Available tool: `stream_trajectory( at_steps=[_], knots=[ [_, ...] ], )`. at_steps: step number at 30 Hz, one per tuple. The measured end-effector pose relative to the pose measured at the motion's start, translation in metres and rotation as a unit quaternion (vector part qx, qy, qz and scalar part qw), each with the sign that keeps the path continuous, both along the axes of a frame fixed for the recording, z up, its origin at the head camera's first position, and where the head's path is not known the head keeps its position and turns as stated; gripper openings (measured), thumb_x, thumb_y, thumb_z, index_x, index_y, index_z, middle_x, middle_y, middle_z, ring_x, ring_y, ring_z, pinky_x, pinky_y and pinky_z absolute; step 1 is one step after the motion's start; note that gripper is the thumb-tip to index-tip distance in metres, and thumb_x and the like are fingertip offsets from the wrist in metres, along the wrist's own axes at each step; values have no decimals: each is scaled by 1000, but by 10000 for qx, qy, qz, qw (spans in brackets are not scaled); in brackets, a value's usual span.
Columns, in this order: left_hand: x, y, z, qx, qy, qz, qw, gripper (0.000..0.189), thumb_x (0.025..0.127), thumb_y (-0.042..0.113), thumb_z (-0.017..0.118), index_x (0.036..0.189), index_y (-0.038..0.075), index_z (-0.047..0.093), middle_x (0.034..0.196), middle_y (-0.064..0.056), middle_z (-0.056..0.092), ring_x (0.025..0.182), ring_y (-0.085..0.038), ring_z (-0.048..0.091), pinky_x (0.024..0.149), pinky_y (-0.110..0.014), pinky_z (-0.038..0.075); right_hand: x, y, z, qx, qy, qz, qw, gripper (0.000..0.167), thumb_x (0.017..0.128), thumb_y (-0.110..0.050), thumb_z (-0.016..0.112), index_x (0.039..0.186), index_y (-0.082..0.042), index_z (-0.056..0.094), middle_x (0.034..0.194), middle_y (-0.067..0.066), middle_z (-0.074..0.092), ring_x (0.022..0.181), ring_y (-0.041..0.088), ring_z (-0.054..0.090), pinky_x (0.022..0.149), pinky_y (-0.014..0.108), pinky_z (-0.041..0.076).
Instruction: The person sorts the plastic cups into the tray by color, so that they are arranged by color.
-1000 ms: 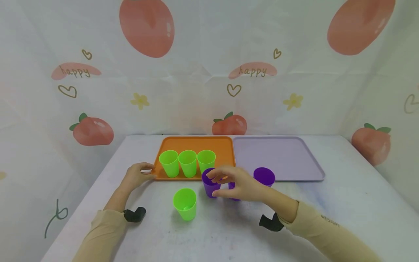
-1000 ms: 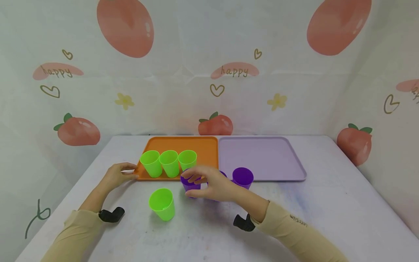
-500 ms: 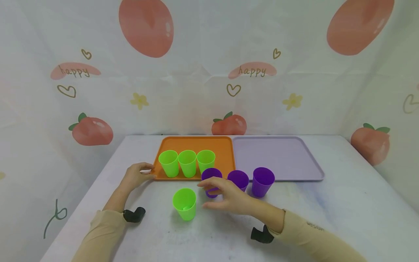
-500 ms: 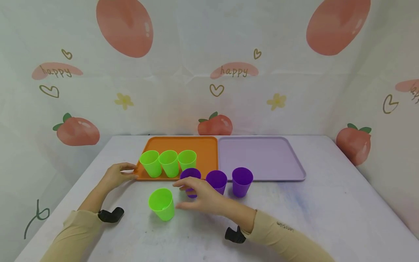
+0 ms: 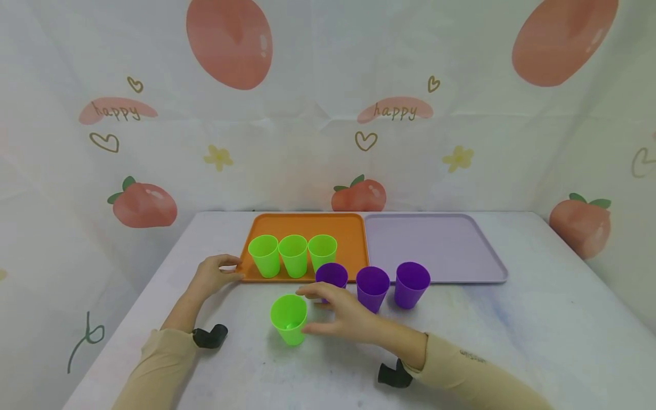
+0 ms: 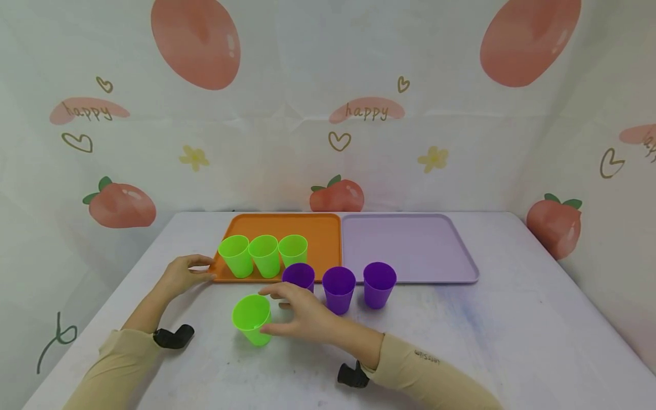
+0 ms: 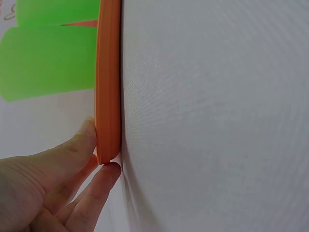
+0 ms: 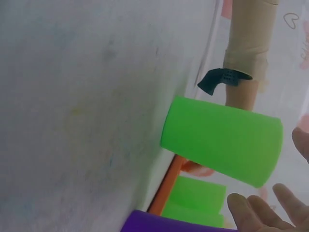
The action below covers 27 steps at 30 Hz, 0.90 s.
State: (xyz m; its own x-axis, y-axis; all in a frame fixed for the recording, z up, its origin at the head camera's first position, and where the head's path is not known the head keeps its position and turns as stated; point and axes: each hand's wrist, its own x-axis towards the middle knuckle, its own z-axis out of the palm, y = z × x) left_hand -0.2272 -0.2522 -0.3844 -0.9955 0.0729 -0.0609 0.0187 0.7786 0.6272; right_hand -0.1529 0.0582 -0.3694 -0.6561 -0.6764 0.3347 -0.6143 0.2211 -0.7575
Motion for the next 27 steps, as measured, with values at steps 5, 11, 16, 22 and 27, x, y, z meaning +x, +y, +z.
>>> stream_trajectory(
  at_steps=[5, 11, 16, 22, 27],
  knots=[
    [0, -1, -1, -30, 23, 0, 10000, 43, 82, 15, 70, 119, -5, 58, 126, -28, 55, 111, -42, 57, 93, -50, 48, 1, -6, -2, -15, -249, -2, 9997, 56, 79, -14, 73, 129, -1, 49, 131, 15, 55, 121, 29, 54, 98, 29, 49],
    [-1, -2, -2, 7, -36, 16, 10000, 45, 83, 17, 70, 121, -5, 57, 128, -27, 54, 112, -42, 57, 94, -50, 48, 1, -12, -5, -46, -489, 81, 9988, 59, 80, -14, 73, 130, 0, 47, 133, 17, 52, 125, 30, 51, 100, 31, 48],
    [-1, -2, -2, 29, 4, -9, 10000, 45, 82, 16, 70, 120, -5, 58, 127, -28, 55, 110, -41, 59, 93, -49, 49, 1, -17, -3, 43, -433, 70, 9990, 61, 79, -16, 75, 130, 0, 47, 133, 16, 53, 125, 27, 50, 101, 27, 47],
    [-1, -1, -1, -5, -64, 3, 10000, 46, 82, 17, 71, 120, -5, 57, 127, -28, 54, 110, -42, 58, 92, -49, 49, 1, -21, 0, 369, -229, -110, 9990, 63, 77, -21, 77, 130, -2, 48, 132, 11, 55, 124, 23, 51, 99, 22, 47],
    [-1, -1, 0, 3, -104, 35, 9999, 46, 82, 17, 71, 121, -5, 57, 128, -28, 54, 110, -41, 58, 93, -50, 49, 0, -24, -2, 554, -166, -224, 9981, 64, 76, -23, 78, 130, -4, 49, 131, 8, 55, 121, 22, 53, 96, 21, 48]
  ],
)
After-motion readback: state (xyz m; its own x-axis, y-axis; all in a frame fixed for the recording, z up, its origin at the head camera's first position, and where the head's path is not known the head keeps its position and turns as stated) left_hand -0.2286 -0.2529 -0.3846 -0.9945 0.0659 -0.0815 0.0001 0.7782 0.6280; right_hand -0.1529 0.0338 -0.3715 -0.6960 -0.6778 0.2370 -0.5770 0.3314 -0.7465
